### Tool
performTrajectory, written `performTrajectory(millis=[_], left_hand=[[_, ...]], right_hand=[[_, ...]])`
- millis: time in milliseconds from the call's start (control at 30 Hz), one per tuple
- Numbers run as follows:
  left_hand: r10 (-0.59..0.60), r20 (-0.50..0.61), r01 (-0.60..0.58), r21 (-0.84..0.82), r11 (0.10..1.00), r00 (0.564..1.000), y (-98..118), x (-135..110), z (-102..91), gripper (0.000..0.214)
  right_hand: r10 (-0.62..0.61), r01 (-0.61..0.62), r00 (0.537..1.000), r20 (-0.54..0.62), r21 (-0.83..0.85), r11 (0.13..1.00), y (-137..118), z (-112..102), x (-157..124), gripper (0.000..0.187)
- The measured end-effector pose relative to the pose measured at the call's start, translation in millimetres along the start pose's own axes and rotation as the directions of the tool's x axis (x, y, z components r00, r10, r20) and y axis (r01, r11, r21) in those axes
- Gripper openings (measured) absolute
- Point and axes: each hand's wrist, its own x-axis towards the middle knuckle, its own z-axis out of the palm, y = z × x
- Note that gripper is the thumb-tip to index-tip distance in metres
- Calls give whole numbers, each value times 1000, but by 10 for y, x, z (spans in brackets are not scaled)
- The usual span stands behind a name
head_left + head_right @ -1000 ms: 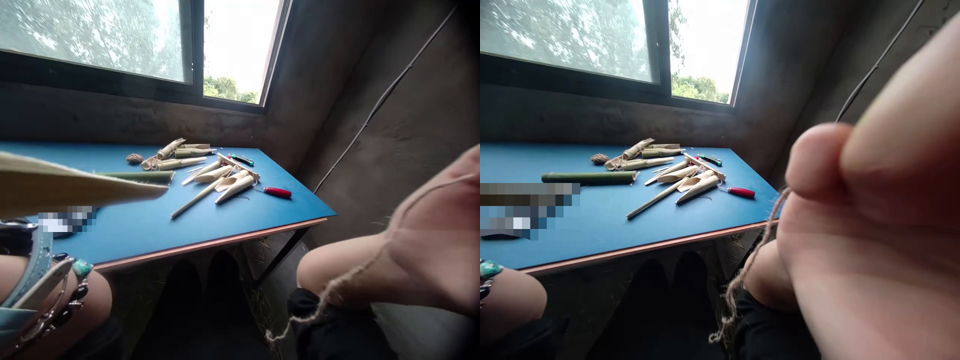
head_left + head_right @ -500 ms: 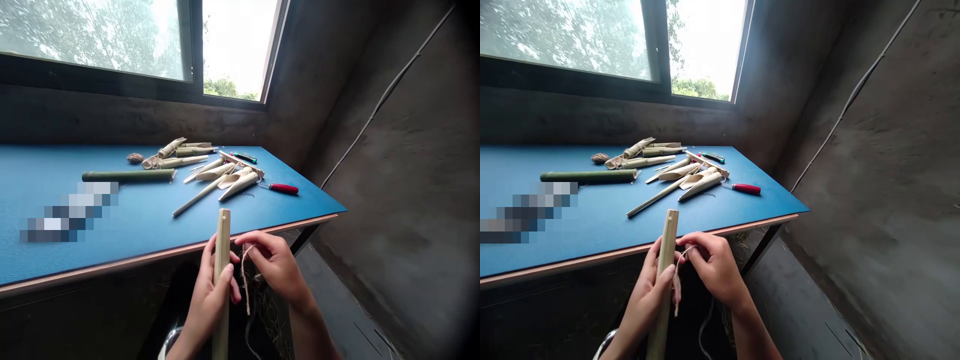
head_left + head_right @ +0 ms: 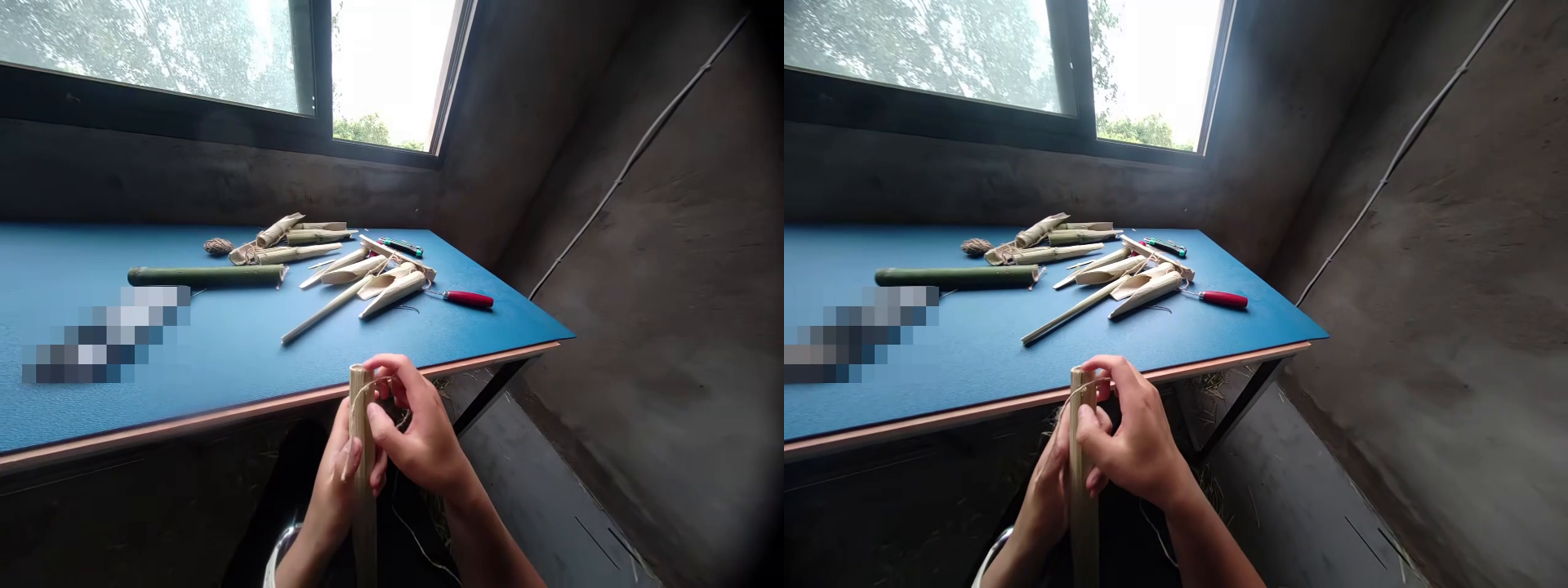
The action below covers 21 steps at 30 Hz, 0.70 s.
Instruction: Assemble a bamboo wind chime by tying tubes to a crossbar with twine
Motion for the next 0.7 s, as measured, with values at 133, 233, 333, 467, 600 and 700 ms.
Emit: performTrajectory(millis=[133, 233, 333, 467, 600, 700], left_hand=[[47, -20, -44, 156, 987, 999, 102, 14, 9, 67], [93, -6, -88, 252, 964, 996, 159, 19, 41, 66], [82, 12, -82, 298, 951, 997, 160, 13, 68, 63], [78, -19, -70, 285, 956, 997, 128, 20, 64, 58], [53, -30, -44, 242, 969, 998, 122, 59, 45, 58], [79, -81, -55, 264, 963, 994, 141, 87, 54, 52]], right_hand=[[-25, 26, 1000, -14, 58, 998, -12, 39, -33, 35], [-17, 25, 997, -78, 91, 996, -4, 84, -47, 24], [6, 12, 988, -155, 116, 993, 24, 128, -52, 22], [29, -6, 986, -167, 142, 990, 51, 143, -55, 18], [73, -40, 987, -144, 221, 974, 47, 135, -62, 21], [70, -35, 986, -153, 218, 975, 30, 150, -74, 20]])
